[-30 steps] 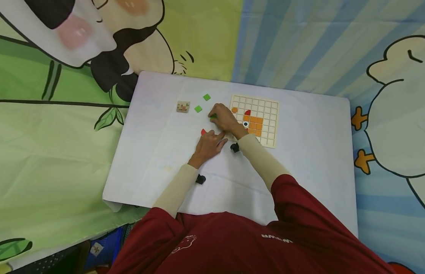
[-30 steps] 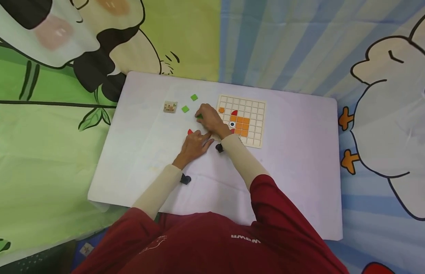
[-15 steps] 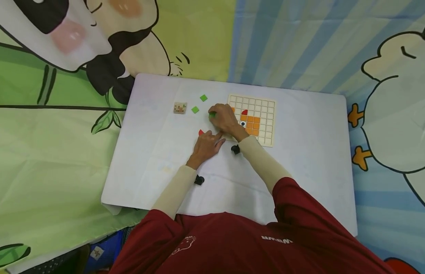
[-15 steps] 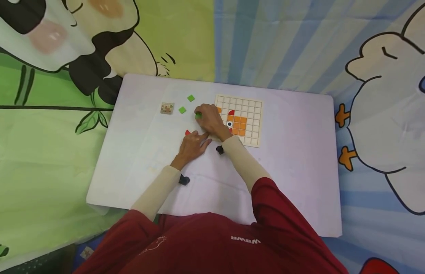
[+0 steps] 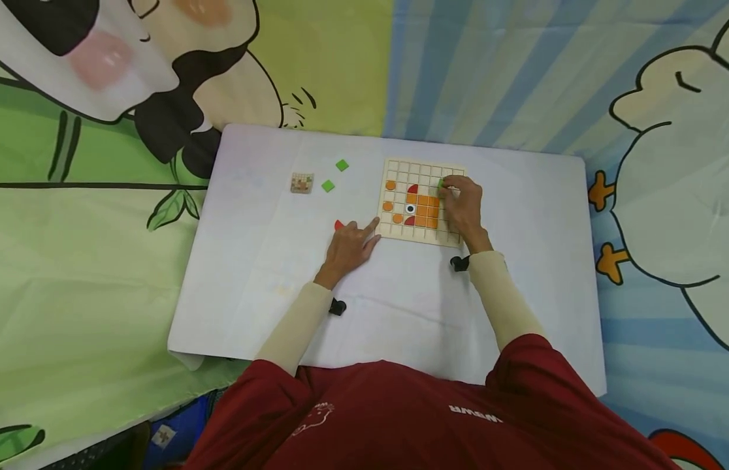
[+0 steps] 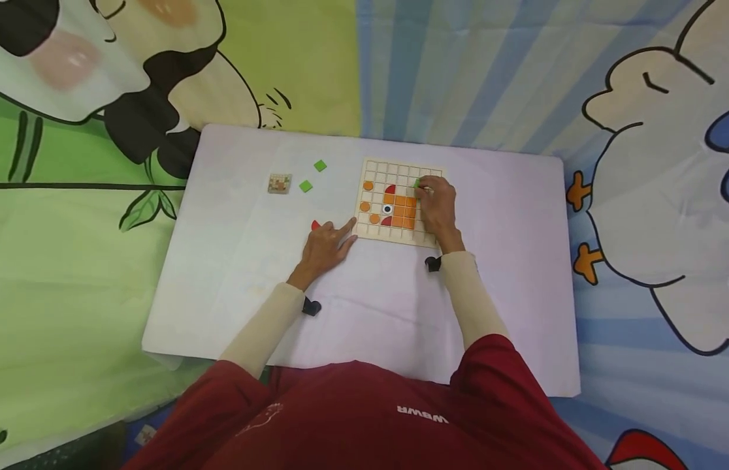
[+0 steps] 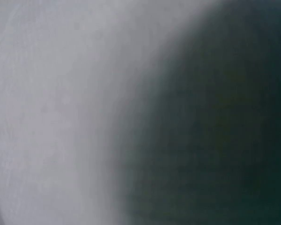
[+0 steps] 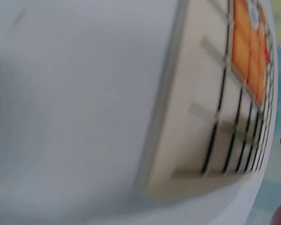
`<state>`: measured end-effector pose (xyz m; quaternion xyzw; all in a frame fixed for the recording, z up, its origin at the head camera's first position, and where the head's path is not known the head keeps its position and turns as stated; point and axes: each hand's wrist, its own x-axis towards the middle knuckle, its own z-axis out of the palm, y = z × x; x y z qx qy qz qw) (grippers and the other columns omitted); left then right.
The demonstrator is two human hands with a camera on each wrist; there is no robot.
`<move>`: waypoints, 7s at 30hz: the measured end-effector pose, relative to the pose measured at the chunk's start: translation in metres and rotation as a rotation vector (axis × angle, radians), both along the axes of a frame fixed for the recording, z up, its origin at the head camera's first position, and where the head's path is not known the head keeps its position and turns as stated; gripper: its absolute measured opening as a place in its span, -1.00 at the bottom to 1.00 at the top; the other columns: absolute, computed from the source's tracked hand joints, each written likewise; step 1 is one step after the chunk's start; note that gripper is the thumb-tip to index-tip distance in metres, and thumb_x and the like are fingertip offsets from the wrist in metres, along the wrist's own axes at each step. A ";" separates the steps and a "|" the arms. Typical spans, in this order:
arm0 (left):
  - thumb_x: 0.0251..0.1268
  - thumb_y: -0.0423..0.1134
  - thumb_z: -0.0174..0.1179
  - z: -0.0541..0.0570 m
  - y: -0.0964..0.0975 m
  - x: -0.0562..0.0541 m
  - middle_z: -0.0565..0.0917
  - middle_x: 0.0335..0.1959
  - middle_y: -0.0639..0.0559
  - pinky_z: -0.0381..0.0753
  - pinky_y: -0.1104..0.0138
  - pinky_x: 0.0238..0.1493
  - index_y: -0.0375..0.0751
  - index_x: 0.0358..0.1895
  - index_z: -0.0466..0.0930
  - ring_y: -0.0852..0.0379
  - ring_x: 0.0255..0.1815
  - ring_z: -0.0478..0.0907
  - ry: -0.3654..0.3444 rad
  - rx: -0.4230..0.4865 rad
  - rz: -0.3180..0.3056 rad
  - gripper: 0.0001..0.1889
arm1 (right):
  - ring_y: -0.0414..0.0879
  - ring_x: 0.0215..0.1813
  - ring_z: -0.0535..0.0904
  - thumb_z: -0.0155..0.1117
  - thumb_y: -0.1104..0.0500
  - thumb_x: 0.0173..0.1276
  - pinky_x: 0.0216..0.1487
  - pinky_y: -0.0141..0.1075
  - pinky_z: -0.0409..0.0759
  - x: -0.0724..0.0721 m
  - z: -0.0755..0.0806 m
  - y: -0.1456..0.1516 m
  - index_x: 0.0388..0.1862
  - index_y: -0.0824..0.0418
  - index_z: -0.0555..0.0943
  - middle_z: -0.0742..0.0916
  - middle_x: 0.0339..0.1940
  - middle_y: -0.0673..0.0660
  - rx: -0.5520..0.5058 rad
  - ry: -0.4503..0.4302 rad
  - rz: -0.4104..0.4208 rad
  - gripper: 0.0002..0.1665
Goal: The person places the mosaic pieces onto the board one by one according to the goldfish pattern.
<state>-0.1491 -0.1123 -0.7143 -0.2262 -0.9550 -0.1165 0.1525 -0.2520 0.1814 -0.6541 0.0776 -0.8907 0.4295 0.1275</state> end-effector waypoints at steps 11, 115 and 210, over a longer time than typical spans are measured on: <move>0.60 0.08 0.29 -0.003 0.005 0.003 0.60 -0.66 -0.01 0.30 0.34 -0.53 -0.02 0.45 0.68 0.15 -0.54 0.30 -0.004 0.020 -0.014 -0.50 | 0.26 0.43 0.62 0.27 0.38 0.62 0.52 0.08 0.55 0.017 -0.017 0.032 0.14 0.53 0.76 0.77 0.30 0.35 0.211 -0.146 0.052 -0.72; 0.56 0.09 0.32 -0.008 -0.004 -0.002 0.62 -0.62 -0.04 0.49 0.25 -0.53 0.02 0.42 0.72 0.07 -0.55 0.47 0.021 0.037 -0.022 -0.51 | 0.20 0.74 0.24 0.14 0.17 0.74 0.62 0.17 0.29 -0.042 0.024 -0.173 0.75 0.15 0.31 0.19 0.84 0.22 0.598 -0.143 0.493 -0.33; 0.57 -0.08 0.33 -0.011 -0.002 -0.005 0.59 -0.63 0.01 0.60 0.21 -0.51 -0.20 -0.35 0.66 0.09 -0.58 0.60 0.053 0.127 -0.097 -0.69 | -0.02 -0.22 0.73 0.69 0.28 0.27 -0.11 -0.17 0.67 -0.005 0.023 -0.187 -0.07 0.22 0.89 0.86 -0.25 0.18 0.314 -0.455 0.740 -0.75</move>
